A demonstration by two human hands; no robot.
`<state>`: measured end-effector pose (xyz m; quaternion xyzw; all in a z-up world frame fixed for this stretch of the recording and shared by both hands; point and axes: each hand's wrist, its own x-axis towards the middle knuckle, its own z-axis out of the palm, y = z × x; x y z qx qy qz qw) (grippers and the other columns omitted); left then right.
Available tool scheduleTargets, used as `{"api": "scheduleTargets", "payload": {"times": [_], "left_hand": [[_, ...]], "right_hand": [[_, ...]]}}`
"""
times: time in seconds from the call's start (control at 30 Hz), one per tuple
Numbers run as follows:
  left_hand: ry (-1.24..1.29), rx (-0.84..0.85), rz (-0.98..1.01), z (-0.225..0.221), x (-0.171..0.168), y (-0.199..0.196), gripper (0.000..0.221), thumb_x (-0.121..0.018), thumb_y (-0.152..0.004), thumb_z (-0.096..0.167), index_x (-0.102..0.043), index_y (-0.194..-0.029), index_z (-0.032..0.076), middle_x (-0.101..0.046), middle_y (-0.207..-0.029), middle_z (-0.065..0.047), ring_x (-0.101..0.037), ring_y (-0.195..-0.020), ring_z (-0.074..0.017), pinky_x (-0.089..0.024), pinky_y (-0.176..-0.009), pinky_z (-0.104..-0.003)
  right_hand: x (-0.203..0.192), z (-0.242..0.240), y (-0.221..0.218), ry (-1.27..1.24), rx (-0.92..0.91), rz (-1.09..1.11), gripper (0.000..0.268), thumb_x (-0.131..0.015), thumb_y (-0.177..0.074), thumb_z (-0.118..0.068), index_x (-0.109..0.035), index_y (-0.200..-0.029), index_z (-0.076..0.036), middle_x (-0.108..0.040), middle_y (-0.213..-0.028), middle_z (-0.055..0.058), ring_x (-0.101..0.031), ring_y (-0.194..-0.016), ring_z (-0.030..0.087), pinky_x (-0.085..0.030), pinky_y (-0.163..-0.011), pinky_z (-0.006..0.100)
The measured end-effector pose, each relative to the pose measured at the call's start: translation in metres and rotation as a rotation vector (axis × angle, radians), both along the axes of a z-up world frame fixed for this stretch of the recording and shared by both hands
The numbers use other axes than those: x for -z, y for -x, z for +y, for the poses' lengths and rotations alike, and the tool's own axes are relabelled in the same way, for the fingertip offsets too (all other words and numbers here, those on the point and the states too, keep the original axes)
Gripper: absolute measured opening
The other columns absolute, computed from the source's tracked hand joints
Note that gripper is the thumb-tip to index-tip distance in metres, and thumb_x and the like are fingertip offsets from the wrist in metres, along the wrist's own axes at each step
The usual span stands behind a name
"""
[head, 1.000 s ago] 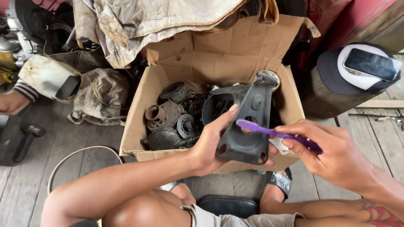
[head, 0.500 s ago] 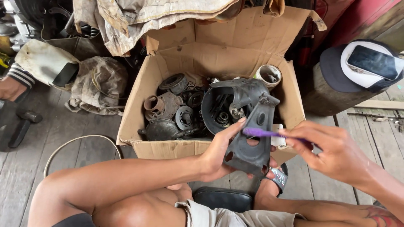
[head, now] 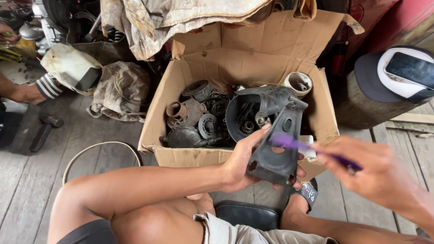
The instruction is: Cleaning a metal automotive component using a toothbrush to remove dirt.
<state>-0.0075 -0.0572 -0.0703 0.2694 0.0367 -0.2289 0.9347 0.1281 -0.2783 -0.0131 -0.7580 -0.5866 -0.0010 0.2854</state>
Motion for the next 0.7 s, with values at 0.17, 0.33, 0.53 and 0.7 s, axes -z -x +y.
{"api": "scheduleTargets", "payload": {"times": [0.17, 0.33, 0.53, 0.7], "left_hand": [[0.032, 0.078, -0.021, 0.001, 0.003, -0.001, 0.09, -0.024, -0.112, 0.073, -0.058, -0.137, -0.007, -0.068, -0.123, -0.029, -0.07, -0.103, -0.0407, -0.051, -0.065, -0.031], [0.066, 0.117, -0.044, -0.001, 0.003, -0.009, 0.091, -0.024, -0.113, 0.073, -0.057, -0.139, -0.009, -0.068, -0.122, -0.027, -0.07, -0.101, -0.034, -0.054, -0.065, -0.031], [0.021, 0.043, -0.043, 0.003, 0.013, -0.021, 0.084, -0.022, -0.116, 0.068, -0.066, -0.125, -0.003, -0.072, -0.114, -0.026, -0.07, -0.092, -0.0336, -0.052, -0.063, -0.033], [-0.007, 0.031, -0.058, 0.004, 0.015, -0.027, 0.072, -0.023, -0.117, 0.064, -0.059, -0.129, 0.002, -0.072, -0.111, -0.026, -0.069, -0.088, -0.0333, -0.051, -0.059, -0.033]], "right_hand": [[0.006, -0.01, 0.015, -0.018, 0.015, 0.029, 0.024, -0.072, -0.085, -0.016, -0.076, -0.107, -0.009, -0.08, -0.097, -0.001, -0.075, -0.076, 0.01, -0.059, -0.071, 0.024], [0.01, -0.018, 0.003, -0.024, 0.157, -0.035, 0.02, -0.074, -0.086, -0.016, -0.077, -0.102, -0.005, -0.076, -0.091, 0.003, -0.064, -0.059, 0.009, -0.052, -0.056, 0.022], [0.016, -0.01, -0.011, 0.01, 0.078, 0.055, 0.019, -0.075, -0.082, -0.019, -0.077, -0.098, -0.008, -0.079, -0.089, -0.001, -0.072, -0.064, 0.008, -0.057, -0.058, 0.022], [0.023, -0.016, -0.022, 0.071, 0.045, 0.031, 0.021, -0.069, -0.086, -0.021, -0.076, -0.105, -0.013, -0.075, -0.084, -0.006, -0.055, -0.051, 0.011, -0.045, -0.045, 0.025]]}}
